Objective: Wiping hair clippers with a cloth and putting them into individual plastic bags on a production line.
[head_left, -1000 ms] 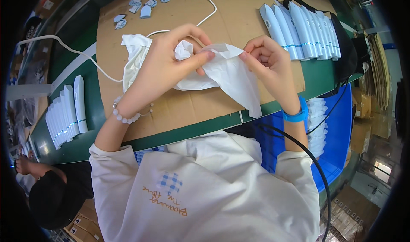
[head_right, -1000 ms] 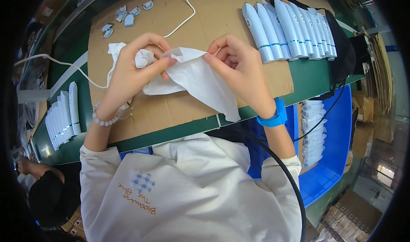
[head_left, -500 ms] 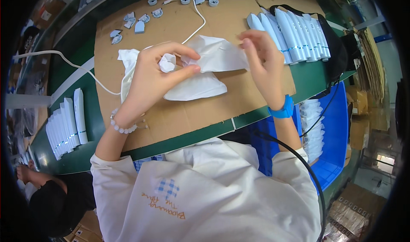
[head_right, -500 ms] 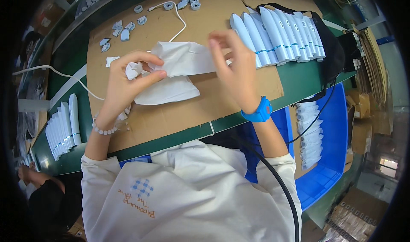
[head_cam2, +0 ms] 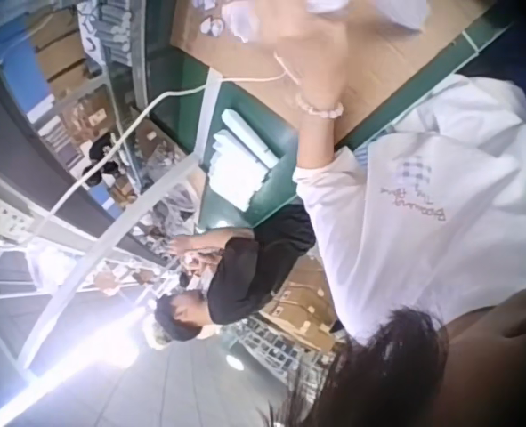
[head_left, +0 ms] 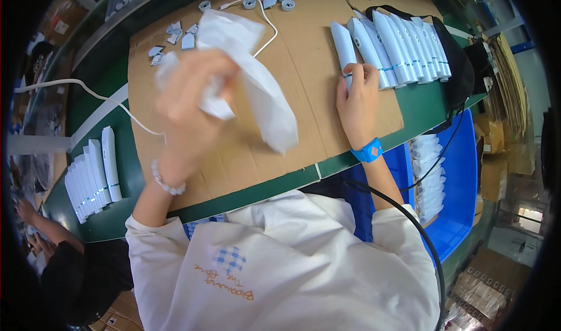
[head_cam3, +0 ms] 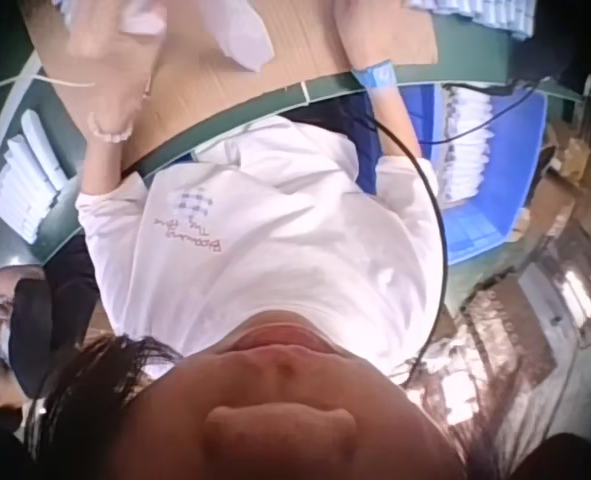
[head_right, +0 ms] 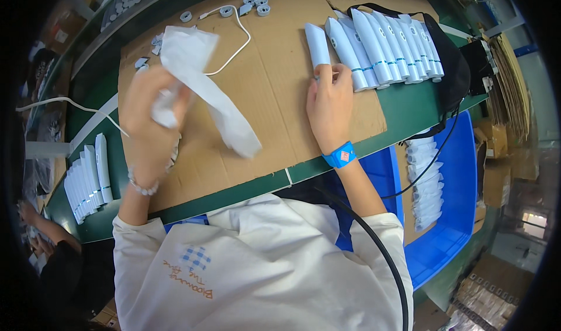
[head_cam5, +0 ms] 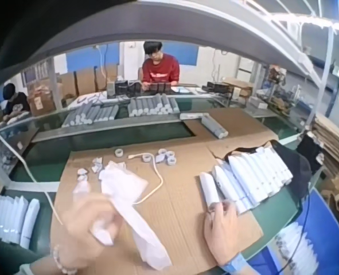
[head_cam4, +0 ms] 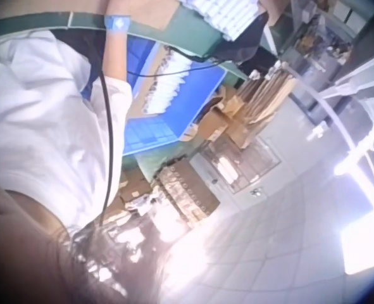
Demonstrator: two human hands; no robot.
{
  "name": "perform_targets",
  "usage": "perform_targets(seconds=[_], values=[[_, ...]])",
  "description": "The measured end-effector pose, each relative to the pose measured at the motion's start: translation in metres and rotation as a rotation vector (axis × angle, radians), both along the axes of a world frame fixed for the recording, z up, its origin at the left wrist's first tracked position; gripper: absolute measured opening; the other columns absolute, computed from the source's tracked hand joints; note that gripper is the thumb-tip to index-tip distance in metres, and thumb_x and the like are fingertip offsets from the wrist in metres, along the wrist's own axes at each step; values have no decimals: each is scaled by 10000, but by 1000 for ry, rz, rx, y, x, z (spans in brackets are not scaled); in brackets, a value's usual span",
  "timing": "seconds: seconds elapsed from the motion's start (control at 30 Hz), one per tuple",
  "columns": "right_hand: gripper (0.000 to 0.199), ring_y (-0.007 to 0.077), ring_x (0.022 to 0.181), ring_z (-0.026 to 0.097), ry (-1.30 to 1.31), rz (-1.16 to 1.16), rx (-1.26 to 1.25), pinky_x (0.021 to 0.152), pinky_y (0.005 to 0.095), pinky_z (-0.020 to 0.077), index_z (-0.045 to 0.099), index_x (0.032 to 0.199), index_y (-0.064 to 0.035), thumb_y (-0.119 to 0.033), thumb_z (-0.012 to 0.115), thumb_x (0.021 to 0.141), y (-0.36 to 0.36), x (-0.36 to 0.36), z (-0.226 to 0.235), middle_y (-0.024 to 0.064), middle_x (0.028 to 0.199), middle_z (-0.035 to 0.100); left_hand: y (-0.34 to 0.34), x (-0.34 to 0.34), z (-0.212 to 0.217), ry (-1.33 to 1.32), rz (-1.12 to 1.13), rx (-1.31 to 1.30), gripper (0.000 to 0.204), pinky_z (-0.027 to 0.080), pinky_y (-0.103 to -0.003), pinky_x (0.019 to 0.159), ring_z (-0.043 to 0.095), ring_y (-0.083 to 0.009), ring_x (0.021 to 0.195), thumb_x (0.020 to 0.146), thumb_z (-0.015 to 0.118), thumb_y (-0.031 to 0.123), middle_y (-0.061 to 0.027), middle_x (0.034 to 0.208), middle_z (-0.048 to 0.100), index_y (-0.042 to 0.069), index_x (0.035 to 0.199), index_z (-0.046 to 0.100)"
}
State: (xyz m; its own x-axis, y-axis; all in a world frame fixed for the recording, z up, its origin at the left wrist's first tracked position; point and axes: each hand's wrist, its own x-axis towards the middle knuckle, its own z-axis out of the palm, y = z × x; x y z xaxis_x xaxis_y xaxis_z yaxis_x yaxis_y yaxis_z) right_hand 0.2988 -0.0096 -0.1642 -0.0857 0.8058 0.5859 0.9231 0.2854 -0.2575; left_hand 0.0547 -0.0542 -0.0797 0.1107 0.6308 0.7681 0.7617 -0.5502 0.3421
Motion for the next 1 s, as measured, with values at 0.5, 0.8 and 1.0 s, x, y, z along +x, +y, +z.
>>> perform_targets(seconds=[0.5, 0.8, 1.0], values=[[514, 110, 504, 453, 1036, 359, -482, 448, 229, 358, 340, 1295, -12, -115, 477, 810, -31, 36, 53, 121, 852, 538, 5, 23, -14, -499, -441, -1126, 288, 442, -192, 606, 563, -62, 671, 692, 706, 63, -27, 830, 649, 24, 972, 650], [766, 218, 624, 624, 1201, 456, -514, 480, 293, 528, 296, 1294, 72, -342, 578, 714, -78, 36, 91, 158, 956, 527, 57, 36, -7, -535, -255, -711, 371, 429, -195, 569, 543, -49, 600, 689, 722, 96, -17, 615, 601, 5, 1036, 626], [551, 216, 1029, 537, 985, 563, -496, 911, 329, 388, 311, 1299, 42, -88, 467, 787, -48, 33, 47, 168, 1162, 500, 41, 36, 5, -571, -350, -724, 328, 428, -192, 596, 546, -48, 655, 691, 742, 102, -11, 745, 611, -7, 979, 629]])
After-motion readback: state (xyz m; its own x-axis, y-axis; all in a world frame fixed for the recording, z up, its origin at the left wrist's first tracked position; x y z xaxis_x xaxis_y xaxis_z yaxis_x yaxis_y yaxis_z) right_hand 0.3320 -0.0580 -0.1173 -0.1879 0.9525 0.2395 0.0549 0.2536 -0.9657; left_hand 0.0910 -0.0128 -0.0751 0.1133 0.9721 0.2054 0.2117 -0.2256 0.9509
